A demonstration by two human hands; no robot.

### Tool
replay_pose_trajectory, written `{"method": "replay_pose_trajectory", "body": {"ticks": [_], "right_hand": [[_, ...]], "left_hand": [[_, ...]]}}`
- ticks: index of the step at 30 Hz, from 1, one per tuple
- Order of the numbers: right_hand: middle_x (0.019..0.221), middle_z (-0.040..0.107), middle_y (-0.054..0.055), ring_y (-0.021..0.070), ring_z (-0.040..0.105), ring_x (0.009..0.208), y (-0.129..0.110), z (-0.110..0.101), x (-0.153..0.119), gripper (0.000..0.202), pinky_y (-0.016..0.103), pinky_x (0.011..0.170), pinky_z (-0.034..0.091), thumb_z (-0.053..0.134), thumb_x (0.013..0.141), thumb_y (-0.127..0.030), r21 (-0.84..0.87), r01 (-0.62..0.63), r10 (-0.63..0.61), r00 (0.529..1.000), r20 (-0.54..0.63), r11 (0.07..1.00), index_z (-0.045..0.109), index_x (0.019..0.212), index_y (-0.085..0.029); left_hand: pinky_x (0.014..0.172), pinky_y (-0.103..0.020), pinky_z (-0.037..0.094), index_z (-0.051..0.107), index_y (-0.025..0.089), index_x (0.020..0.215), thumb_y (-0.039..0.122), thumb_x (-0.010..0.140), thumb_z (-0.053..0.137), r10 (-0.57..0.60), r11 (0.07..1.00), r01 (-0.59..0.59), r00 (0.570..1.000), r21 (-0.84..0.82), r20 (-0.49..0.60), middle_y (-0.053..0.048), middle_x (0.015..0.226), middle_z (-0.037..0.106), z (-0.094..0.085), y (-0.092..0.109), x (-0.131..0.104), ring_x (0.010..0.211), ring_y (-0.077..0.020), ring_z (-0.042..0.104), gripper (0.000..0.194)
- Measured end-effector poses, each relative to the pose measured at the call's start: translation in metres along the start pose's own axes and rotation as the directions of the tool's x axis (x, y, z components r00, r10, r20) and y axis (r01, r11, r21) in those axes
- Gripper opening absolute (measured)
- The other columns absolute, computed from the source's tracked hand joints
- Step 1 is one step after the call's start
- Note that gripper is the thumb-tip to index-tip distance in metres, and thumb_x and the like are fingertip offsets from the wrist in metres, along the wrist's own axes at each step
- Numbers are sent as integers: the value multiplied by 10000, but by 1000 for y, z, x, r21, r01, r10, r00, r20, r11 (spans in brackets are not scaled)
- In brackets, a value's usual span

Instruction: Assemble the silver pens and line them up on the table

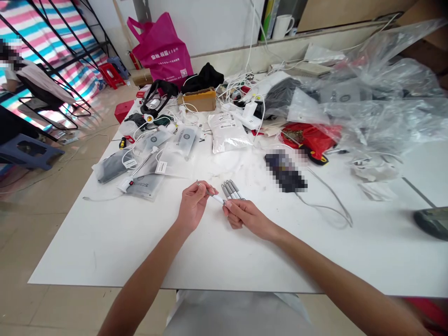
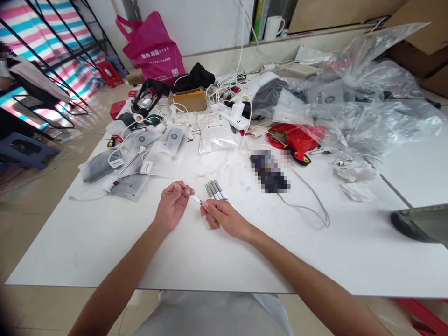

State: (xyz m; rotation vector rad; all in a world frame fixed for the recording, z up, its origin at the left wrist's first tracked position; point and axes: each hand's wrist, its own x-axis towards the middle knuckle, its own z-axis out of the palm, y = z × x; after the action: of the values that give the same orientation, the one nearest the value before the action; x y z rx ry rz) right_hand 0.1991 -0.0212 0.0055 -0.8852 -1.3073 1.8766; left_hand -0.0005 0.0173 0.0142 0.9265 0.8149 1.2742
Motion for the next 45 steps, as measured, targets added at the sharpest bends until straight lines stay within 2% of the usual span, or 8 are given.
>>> {"method": "replay_pose_trajectory", "body": {"ticks": [4, 17, 20, 25, 30, 35, 40, 45], "right_hand": [[653, 407, -39, 135, 360, 613, 8, -1, 0, 483, 304, 598, 315, 461, 1079, -636, -334, 115, -181, 968, -174, 936, 677, 966, -220], [655, 317, -78, 97, 285, 557, 4, 3, 3, 516, 295, 559, 322, 532, 1036, -677, 43, 64, -60, 994, -86, 997, 657, 1038, -176], [723, 454, -45, 107, 380, 591, 0, 1, 0, 448, 306, 601, 373, 553, 1049, -617, -27, 70, -70, 997, -7, 997, 646, 1114, -184], [935, 690, 23, 105, 460, 628, 3, -1, 0, 342, 303, 613, 363, 634, 1028, -551, -77, 102, -106, 993, -46, 992, 519, 1015, -229], [709, 441, -75, 93, 296, 580, 6, -3, 3, 405, 276, 555, 253, 631, 1005, -620, 9, 39, -39, 998, -45, 999, 483, 987, -243], [774, 492, -23, 130, 403, 651, 4, -4, 2, 401, 298, 599, 339, 474, 1074, -607, -303, 111, -154, 981, -120, 947, 583, 1045, -222], [895, 684, 14, 187, 596, 739, 0, -7, -1, 237, 346, 682, 469, 578, 1046, -489, -516, 129, -255, 950, -181, 847, 521, 1090, -263], [835, 628, 27, 211, 596, 731, -7, -8, -1, 371, 385, 697, 504, 372, 1113, -519, -609, 131, -297, 937, -181, 783, 630, 1175, -260]], "left_hand": [[949, -378, 528, 771, 191, 898, 506, 837, 863, 24, 995, -18, 998, 95, -63, -79, 936, 788, 0, 0, 3, 938, -207, 714, 334], [871, -321, 500, 792, 181, 981, 437, 856, 862, 36, 999, -36, 999, -1, 23, -59, 932, 724, -2, 3, 4, 877, -156, 634, 294], [823, -293, 491, 686, 183, 784, 383, 772, 939, 61, 998, -61, 998, 13, -34, -9, 832, 687, -4, 1, 6, 794, -126, 616, 322], [1003, -390, 529, 740, 229, 1149, 403, 874, 856, -20, 1000, 23, 988, -17, 151, -95, 1191, 771, -3, 7, 2, 1080, -231, 734, 346], [962, -379, 552, 809, 206, 1093, 343, 868, 861, -6, 999, 0, 994, 50, 108, -82, 1001, 802, -3, 6, 2, 982, -215, 743, 269], [803, -307, 545, 817, 189, 923, 386, 803, 907, -2, 987, 7, 999, 161, -32, -35, 874, 737, -2, -3, 5, 790, -139, 668, 248], [809, -298, 545, 698, 186, 806, 347, 812, 903, 29, 985, -35, 999, 171, 39, -40, 944, 734, 2, -6, 1, 920, -178, 726, 260], [1057, -443, 535, 727, 247, 1222, 347, 880, 850, -32, 995, 12, 976, 95, 218, -110, 1252, 777, 3, 1, -3, 1125, -250, 746, 376]]}}
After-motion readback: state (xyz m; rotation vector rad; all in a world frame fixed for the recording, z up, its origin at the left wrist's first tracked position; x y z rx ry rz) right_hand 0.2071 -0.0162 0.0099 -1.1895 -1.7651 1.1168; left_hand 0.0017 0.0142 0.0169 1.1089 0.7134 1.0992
